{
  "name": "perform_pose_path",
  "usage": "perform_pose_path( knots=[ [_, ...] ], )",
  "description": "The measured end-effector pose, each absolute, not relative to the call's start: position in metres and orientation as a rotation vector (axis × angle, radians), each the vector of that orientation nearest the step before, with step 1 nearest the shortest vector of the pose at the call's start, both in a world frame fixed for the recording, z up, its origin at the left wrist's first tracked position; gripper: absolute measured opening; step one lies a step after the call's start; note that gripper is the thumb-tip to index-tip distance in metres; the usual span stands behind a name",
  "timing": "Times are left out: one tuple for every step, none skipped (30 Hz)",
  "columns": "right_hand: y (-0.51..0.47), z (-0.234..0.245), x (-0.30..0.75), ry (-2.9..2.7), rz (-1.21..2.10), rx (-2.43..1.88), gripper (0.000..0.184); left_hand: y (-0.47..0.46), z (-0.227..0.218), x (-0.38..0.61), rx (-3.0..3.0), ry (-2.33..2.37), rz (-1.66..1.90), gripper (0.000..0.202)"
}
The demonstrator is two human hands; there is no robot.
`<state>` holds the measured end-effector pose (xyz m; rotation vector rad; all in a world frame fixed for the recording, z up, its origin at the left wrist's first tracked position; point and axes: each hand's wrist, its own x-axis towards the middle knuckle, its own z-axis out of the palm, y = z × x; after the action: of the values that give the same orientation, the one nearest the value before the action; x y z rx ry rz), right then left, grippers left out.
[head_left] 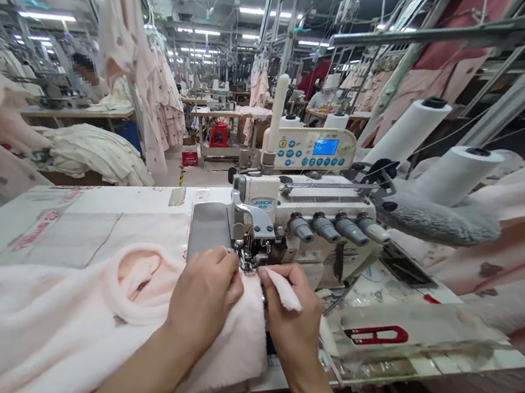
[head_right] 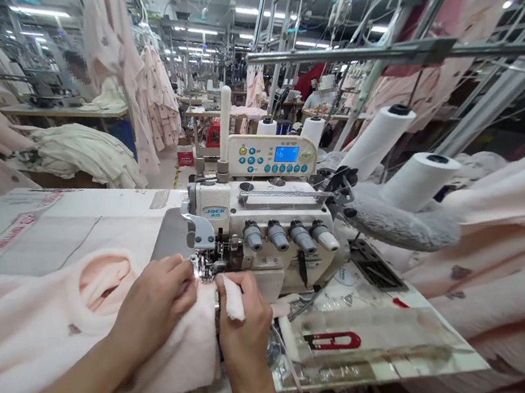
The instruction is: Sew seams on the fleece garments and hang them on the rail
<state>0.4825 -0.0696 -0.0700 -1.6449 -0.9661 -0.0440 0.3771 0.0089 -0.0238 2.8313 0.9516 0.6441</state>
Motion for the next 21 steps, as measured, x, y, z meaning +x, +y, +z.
perform_pose_path(
  knots=[
    [-0.07,-0.07,0.483,-0.965,-0.043,-1.646,0.018,0.009,-0.023,0.377,2.824,0.96,0.632,0.015],
    [-0.07,-0.071,0.484,-0.961,-0.04,-1.65,0.018,0.008,-0.023,0.377,2.819,0.969,0.622,0.015],
    [-0.071,-0.071,0.485,-0.954,-0.028,-1.657,0.019,0.008,-0.022,0.378,2.816,0.978,0.614,0.015],
    [-0.072,-0.071,0.486,-0.949,-0.006,-1.664,0.02,0.008,-0.022,0.378,2.815,0.985,0.606,0.015],
    [-0.073,-0.07,0.487,-0.95,0.032,-1.672,0.02,0.008,-0.022,0.378,2.815,0.991,0.598,0.015],
    [-0.074,-0.069,0.489,-0.958,0.083,-1.677,0.021,0.008,-0.021,0.379,2.816,0.994,0.591,0.015],
    [-0.075,-0.068,0.491,-0.973,0.133,-1.682,0.022,0.008,-0.021,0.379,2.817,0.995,0.584,0.015],
    [-0.076,-0.067,0.492,-0.991,0.168,-1.685,0.022,0.008,-0.021,0.38,2.817,0.999,0.58,0.015],
    [-0.077,-0.066,0.493,-1.008,0.176,-1.689,0.022,0.008,-0.02,0.38,2.817,1.003,0.575,0.015],
    [-0.077,-0.065,0.493,-1.02,0.158,-1.695,0.022,0.008,-0.02,0.38,2.816,1.009,0.57,0.015],
    [-0.077,-0.064,0.493,-1.03,0.12,-1.701,0.022,0.008,-0.02,0.38,2.817,1.016,0.569,0.015],
    [-0.077,-0.064,0.493,-1.039,0.074,-1.704,0.021,0.009,-0.021,0.38,2.82,1.021,0.571,0.016],
    [-0.077,-0.064,0.492,-1.047,0.029,-1.704,0.02,0.009,-0.021,0.381,2.825,1.021,0.575,0.016],
    [-0.076,-0.065,0.491,-1.055,-0.01,-1.701,0.019,0.01,-0.022,0.381,2.83,1.015,0.583,0.017],
    [-0.076,-0.066,0.49,-1.065,-0.045,-1.7,0.018,0.01,-0.022,0.381,2.834,1.006,0.594,0.017],
    [-0.075,-0.067,0.49,-1.077,-0.081,-1.698,0.017,0.011,-0.022,0.381,2.838,0.998,0.607,0.017],
    [-0.074,-0.069,0.489,-1.089,-0.118,-1.698,0.016,0.011,-0.023,0.381,2.84,0.994,0.613,0.017],
    [-0.073,-0.07,0.488,-1.101,-0.153,-1.697,0.015,0.011,-0.023,0.381,2.839,0.995,0.616,0.017],
    [-0.071,-0.071,0.488,-1.112,-0.186,-1.695,0.014,0.011,-0.023,0.382,2.837,0.998,0.616,0.017],
    [-0.07,-0.072,0.487,-1.123,-0.217,-1.693,0.013,0.011,-0.023,0.382,2.834,1.003,0.613,0.017],
    [-0.069,-0.072,0.487,-1.129,-0.245,-1.691,0.013,0.011,-0.022,0.382,2.829,1.011,0.607,0.017]
  ],
)
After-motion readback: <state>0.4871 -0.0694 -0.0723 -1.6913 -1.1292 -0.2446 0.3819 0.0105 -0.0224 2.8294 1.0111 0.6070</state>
